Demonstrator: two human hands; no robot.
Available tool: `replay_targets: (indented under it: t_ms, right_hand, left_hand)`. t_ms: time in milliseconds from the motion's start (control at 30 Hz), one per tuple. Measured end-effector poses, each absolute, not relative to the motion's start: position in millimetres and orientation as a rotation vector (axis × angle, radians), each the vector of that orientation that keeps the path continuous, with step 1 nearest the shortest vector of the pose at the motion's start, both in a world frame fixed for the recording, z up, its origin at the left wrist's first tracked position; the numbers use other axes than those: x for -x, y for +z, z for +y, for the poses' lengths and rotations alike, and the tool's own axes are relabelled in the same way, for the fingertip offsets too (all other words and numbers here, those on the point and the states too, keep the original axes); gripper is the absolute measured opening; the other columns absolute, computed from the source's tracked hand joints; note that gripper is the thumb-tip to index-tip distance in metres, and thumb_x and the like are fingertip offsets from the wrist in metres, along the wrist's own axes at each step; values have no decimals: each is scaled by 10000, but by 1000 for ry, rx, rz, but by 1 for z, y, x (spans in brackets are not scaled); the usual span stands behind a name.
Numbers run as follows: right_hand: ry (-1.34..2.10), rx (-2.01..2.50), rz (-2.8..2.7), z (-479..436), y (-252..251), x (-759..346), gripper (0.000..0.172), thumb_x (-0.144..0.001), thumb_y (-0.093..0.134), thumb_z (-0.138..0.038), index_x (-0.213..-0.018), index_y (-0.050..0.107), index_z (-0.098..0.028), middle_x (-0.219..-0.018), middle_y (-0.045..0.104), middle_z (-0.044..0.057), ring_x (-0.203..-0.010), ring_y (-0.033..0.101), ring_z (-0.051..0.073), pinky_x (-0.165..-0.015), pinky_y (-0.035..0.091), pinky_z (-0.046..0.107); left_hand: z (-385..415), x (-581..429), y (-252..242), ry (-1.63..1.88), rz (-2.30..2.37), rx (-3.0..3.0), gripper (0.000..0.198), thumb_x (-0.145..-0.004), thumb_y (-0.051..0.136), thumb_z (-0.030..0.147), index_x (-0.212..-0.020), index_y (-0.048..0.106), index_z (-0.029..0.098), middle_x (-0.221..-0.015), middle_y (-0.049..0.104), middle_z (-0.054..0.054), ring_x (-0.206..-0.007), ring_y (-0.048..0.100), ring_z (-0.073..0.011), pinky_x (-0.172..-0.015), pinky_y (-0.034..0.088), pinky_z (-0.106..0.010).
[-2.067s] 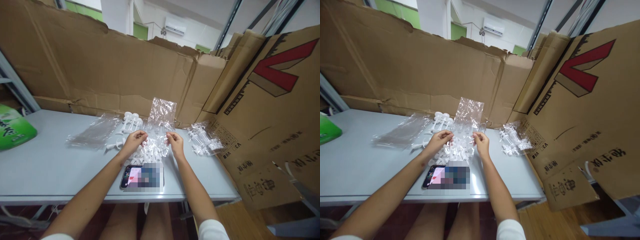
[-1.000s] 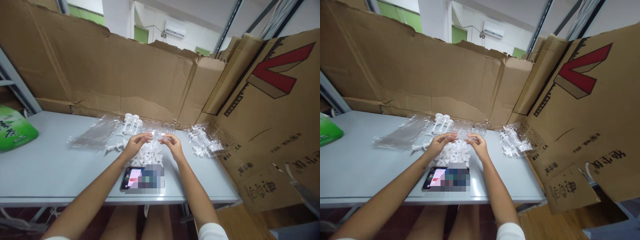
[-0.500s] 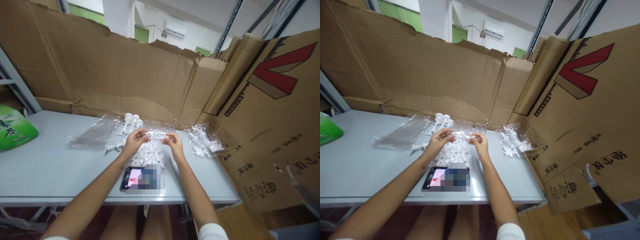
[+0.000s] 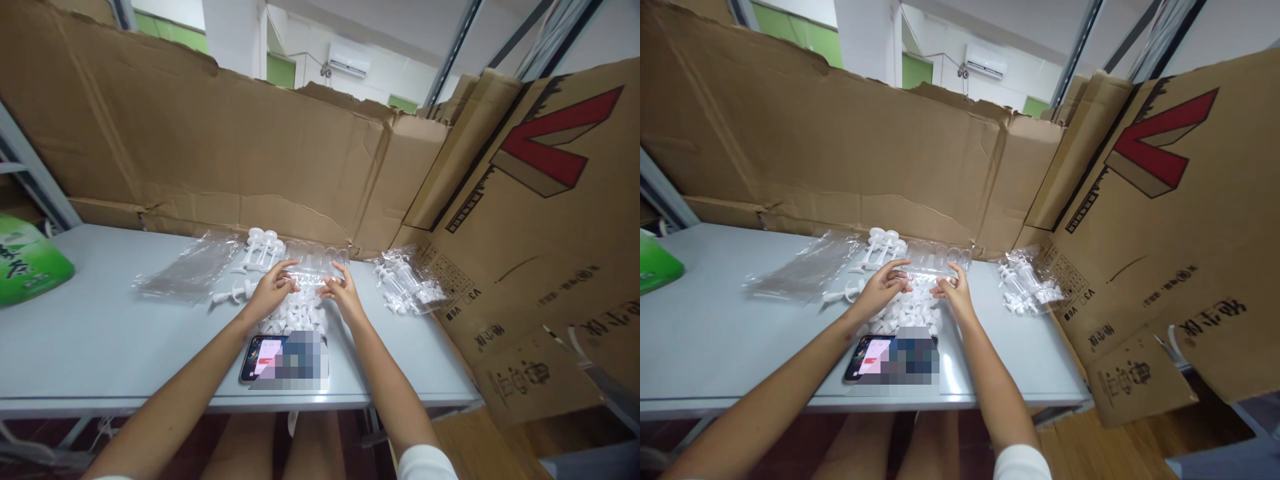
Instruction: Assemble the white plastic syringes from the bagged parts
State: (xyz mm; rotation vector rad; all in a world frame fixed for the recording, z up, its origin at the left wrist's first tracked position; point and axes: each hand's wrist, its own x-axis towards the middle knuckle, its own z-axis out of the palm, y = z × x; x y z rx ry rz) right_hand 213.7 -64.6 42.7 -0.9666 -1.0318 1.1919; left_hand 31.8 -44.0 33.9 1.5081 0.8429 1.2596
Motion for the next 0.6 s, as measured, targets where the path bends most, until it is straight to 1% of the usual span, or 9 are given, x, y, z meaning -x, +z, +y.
replay_targets:
  t_ms: [100, 200, 300, 400, 600]
  right_hand:
    - [1158, 986, -1046, -63, 39, -212, 571, -619, 680, -273, -1123, 418, -215, -650, 581, -52, -549, 640, 135, -543, 518, 255]
    - [1096, 976, -1082, -62, 35, -210, 551, -618, 680, -260, -1110, 438, -209, -630, 575, -61, -541, 633, 124, -564, 530, 260]
    - [1055, 967, -1123, -61, 33, -208, 517, -635, 664, -253, -1103, 449, -212, -631, 569, -70, -517, 625, 110, -558, 534, 251]
    - [1048, 952, -1134, -62, 32, -206, 509, -645, 655, -249, -1108, 446, -216, -632, 572, -73, -516, 629, 111, -558, 538, 252]
    - [1058, 903, -1105, -61, 36, -208, 502, -644, 665, -262, -1080, 423, -204, -680, 634, -35, -548, 652, 138, -558, 544, 271]
  left_hand:
    - [-45, -32, 33, 1176, 817, -1552, 423, -730, 530, 258, -1142, 465, 185, -811, 563, -4, -650, 618, -120, -658, 477, -271]
    - [-47, -35, 32, 1153, 818, -1541, 495, -730, 552, 282, -1199, 418, 196, -731, 559, 18, -611, 602, -117, -627, 473, -261]
    - [-48, -38, 30, 1197, 862, -1497, 549, -712, 582, 304, -1219, 396, 205, -668, 538, 42, -567, 583, -109, -615, 478, -260]
    - [-48, -40, 31, 1266, 888, -1443, 546, -697, 589, 293, -1203, 406, 199, -618, 505, 64, -549, 552, -97, -618, 486, -260]
    - [-49, -40, 35, 1367, 887, -1439, 569, -691, 575, 256, -1222, 379, 199, -610, 531, 55, -602, 552, -111, -605, 468, -236]
